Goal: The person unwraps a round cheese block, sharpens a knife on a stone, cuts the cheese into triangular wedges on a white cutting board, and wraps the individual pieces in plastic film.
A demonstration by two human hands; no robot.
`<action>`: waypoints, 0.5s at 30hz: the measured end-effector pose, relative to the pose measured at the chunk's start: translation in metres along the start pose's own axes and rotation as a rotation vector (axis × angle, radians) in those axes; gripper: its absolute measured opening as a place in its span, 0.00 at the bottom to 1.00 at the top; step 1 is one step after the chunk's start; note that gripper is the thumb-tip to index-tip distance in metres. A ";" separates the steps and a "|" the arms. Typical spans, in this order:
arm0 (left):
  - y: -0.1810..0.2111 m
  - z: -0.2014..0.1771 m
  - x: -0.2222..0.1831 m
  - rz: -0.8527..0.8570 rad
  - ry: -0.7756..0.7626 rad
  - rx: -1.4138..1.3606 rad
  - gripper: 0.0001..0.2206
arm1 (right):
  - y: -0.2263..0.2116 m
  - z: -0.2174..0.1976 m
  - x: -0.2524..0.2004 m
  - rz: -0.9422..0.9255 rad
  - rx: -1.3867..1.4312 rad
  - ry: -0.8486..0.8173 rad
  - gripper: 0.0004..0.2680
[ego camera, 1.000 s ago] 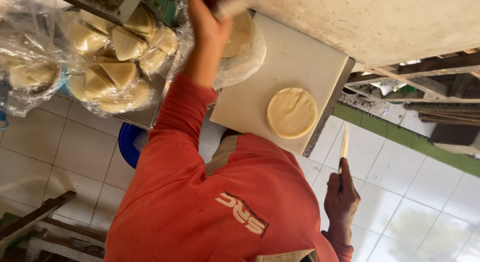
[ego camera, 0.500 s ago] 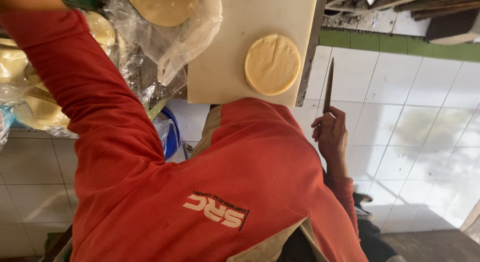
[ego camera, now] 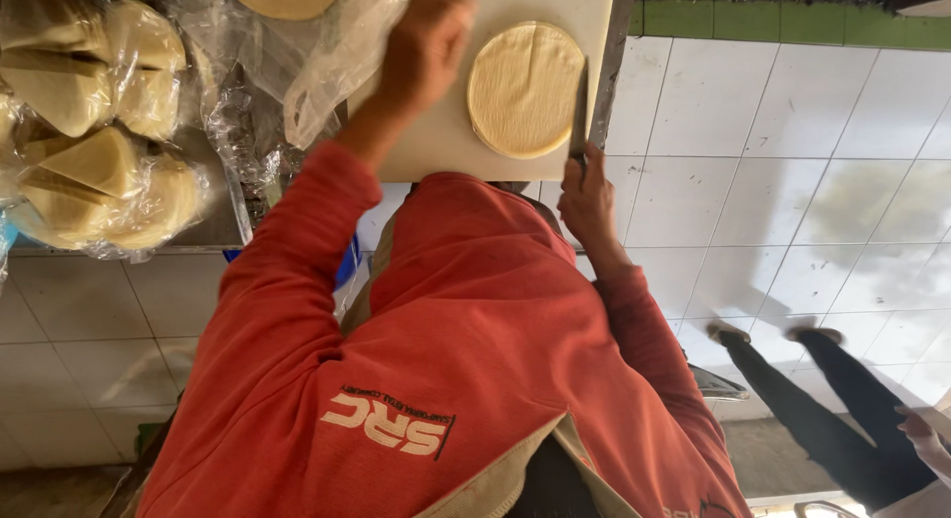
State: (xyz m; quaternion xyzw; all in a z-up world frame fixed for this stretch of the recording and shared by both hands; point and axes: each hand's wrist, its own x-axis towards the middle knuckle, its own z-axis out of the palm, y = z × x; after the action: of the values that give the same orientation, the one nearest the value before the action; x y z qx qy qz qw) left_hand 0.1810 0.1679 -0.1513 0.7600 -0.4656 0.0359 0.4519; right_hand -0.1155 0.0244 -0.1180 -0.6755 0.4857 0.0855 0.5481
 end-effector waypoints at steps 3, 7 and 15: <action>0.007 0.066 -0.023 -0.116 -0.358 0.081 0.14 | 0.015 0.029 0.025 -0.497 -0.284 0.099 0.21; -0.007 0.117 -0.043 -0.140 -0.563 0.207 0.21 | 0.032 0.063 0.052 -0.473 -0.260 0.072 0.23; -0.021 0.132 -0.054 -0.225 -0.632 0.198 0.29 | 0.051 0.088 0.074 -0.523 -0.300 0.155 0.24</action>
State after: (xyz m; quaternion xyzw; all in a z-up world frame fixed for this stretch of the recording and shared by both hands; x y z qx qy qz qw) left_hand 0.1176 0.1128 -0.2680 0.8202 -0.4903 -0.2063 0.2106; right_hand -0.0788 0.0592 -0.2333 -0.8553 0.3178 -0.0393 0.4073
